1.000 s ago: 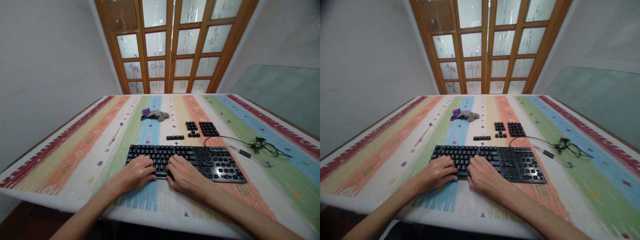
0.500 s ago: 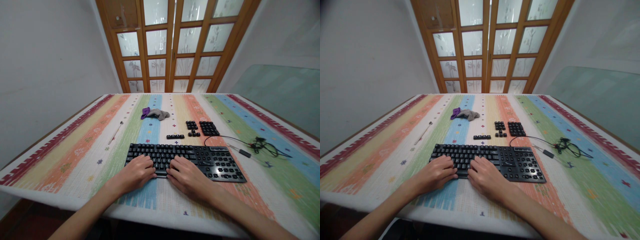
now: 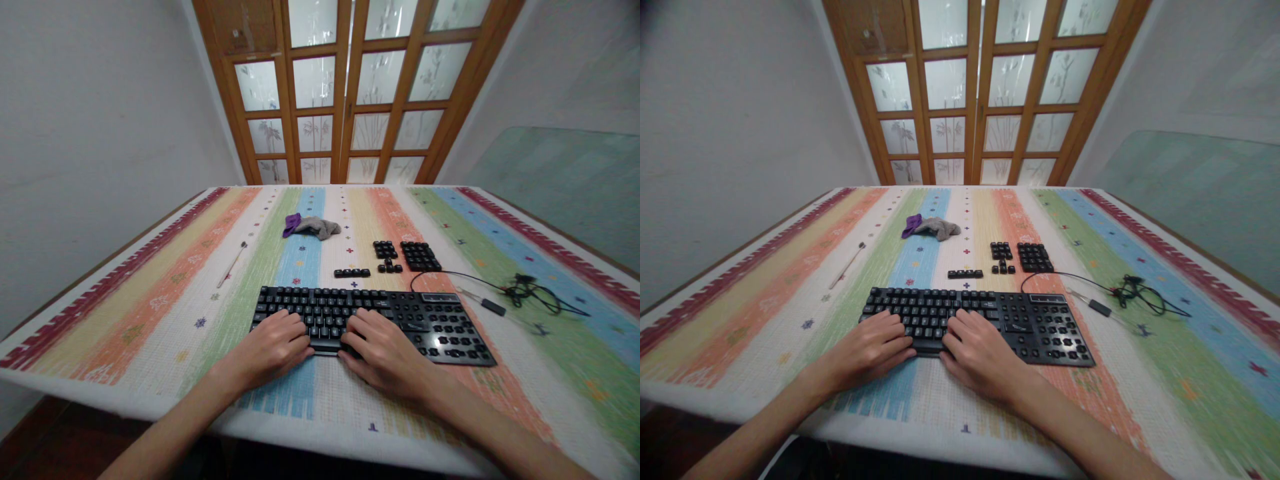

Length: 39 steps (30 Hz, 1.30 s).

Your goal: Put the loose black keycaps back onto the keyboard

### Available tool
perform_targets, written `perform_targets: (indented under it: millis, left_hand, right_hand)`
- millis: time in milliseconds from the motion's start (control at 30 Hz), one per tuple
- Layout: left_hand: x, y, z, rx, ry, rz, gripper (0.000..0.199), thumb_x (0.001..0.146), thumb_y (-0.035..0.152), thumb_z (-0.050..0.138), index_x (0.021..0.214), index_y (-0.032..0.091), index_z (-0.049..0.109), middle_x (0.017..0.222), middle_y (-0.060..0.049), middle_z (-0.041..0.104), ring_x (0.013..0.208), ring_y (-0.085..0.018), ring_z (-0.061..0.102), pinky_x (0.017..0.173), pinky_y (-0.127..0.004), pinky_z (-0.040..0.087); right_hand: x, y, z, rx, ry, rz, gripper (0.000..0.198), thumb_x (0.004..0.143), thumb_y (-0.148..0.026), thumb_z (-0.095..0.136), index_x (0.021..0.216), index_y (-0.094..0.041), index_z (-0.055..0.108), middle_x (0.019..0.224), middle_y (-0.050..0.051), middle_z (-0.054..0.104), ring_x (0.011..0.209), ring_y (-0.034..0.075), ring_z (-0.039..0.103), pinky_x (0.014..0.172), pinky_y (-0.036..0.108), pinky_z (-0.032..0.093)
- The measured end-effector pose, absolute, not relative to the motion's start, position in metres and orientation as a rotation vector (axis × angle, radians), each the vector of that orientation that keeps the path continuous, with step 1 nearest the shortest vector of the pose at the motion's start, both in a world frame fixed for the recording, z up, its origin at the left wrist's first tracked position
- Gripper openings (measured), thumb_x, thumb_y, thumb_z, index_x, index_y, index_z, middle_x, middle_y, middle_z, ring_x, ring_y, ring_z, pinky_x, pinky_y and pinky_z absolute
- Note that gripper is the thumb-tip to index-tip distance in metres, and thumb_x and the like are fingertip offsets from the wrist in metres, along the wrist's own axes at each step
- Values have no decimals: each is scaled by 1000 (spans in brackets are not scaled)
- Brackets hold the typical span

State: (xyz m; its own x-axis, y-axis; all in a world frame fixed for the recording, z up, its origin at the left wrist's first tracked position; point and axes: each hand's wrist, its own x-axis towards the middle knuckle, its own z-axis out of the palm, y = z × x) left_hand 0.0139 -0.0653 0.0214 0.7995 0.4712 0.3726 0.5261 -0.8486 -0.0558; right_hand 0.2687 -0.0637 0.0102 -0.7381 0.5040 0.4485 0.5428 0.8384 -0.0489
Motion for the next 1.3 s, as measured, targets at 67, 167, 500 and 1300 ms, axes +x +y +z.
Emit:
perform_targets:
  millis: [67, 167, 500, 1300]
  left_hand:
    - [12, -65, 19, -2849, -807, -532, 27, 102, 25, 49, 81, 16, 63, 76, -3, 58, 71, -17, 51, 68, -32, 39]
    - [10, -65, 18, -2863, -820, -539, 23, 101, 25, 51, 85, 16, 65, 76, -2, 58, 72, -18, 51, 68, -32, 39]
    - [3, -67, 18, -2871, -819, -547, 18, 99, 23, 54, 88, 16, 66, 77, -2, 59, 73, -17, 52, 69, -31, 41]
    - [15, -68, 11, -2619, -649, -467, 19, 97, 11, 49, 79, 15, 55, 70, -1, 52, 66, -17, 49, 58, -33, 38]
  right_hand:
    - [268, -64, 9, -769, -2565, -105, 15, 92, -19, 57, 79, -15, 63, 81, 7, 60, 79, 21, 48, 70, 33, 39]
    - [268, -64, 10, -770, -2557, -97, 16, 92, -18, 55, 79, -15, 63, 80, 7, 60, 80, 21, 49, 71, 34, 39]
    - [271, -64, 10, -752, -2573, -79, 18, 93, -19, 54, 78, -16, 63, 82, 6, 58, 80, 21, 48, 71, 34, 39]
    - [260, -64, 7, -643, -2685, -573, 15, 89, -8, 51, 77, -16, 57, 77, 5, 55, 74, 21, 47, 66, 35, 34]
